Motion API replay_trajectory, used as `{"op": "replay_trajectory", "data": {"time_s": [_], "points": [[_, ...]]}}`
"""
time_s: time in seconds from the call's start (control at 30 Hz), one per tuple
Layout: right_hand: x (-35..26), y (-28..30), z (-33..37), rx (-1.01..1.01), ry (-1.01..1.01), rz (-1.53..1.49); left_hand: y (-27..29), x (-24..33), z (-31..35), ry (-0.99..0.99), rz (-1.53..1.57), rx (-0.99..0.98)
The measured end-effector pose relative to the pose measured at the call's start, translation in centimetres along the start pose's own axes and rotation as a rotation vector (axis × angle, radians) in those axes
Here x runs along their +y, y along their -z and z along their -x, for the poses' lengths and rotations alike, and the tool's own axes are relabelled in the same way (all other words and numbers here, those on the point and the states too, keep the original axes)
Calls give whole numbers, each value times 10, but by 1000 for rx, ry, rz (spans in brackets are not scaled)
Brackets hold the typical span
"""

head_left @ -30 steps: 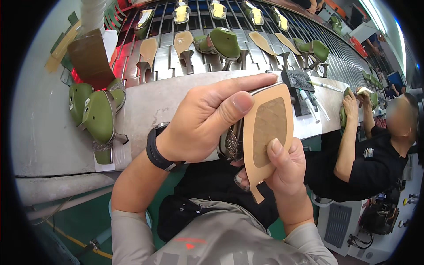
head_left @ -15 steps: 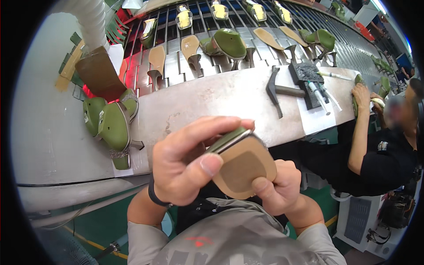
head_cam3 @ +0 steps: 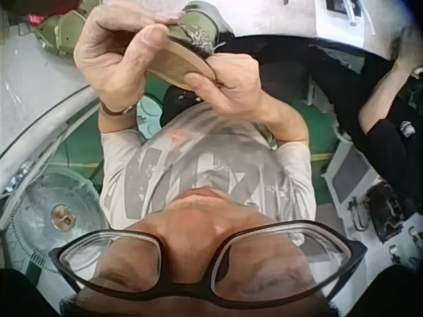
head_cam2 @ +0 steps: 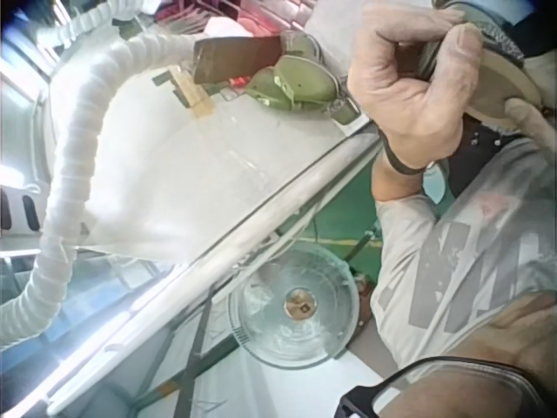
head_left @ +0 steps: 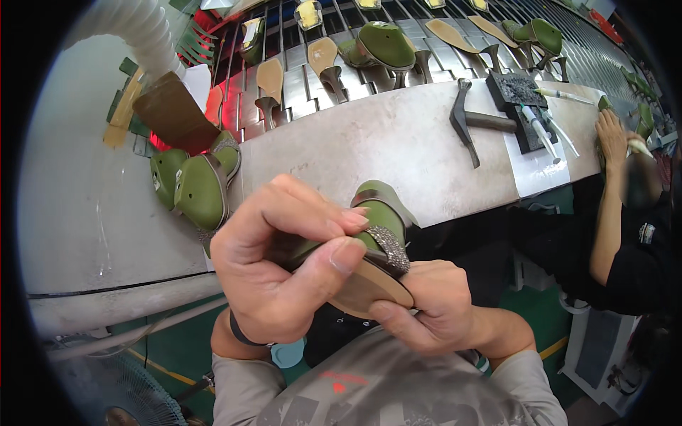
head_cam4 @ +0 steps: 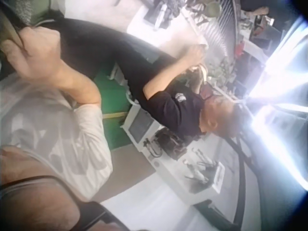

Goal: The person attaches soles and heels to high-heeled shoe uppers at a production line. The person presses a sole onto a shoe, hammers the edges for a secure bond, fits a heel component, and applies adhesive to a shoe upper.

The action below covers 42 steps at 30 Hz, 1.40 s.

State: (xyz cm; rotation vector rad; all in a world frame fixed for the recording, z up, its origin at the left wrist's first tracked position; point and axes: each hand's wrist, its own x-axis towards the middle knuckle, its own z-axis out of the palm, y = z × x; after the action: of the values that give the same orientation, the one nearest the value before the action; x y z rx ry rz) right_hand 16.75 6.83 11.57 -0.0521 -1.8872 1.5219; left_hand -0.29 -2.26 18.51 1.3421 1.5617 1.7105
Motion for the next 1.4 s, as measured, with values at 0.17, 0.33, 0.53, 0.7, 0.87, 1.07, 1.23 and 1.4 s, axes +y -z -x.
{"op": "replay_trajectory", "data": {"time_s": [0.17, 0.33, 0.53, 0.7, 0.87, 1.07, 1.23, 1.4], "points": [[-12, 5, 0, -54, -65, 110, 3, 9, -15, -5, -248, 8], [-4, 30, -19, -71, -339, -108, -4, 8, -52, 100, -194, -99], [6, 58, -57, 17, -619, -557, -18, -45, -100, 114, 525, -143], [6, 65, -53, 38, -588, -529, -22, -62, -130, 254, 723, -176], [17, 62, -46, 104, -567, -591, -27, -67, -132, 259, 703, -156], [32, 48, -50, 132, -517, -544, -22, -69, -137, 259, 665, -149], [30, 47, -58, 156, -574, -497, -26, -64, -145, 257, 695, -150], [33, 70, -60, 297, -244, 114, -16, -76, -143, 100, 544, -345]]}}
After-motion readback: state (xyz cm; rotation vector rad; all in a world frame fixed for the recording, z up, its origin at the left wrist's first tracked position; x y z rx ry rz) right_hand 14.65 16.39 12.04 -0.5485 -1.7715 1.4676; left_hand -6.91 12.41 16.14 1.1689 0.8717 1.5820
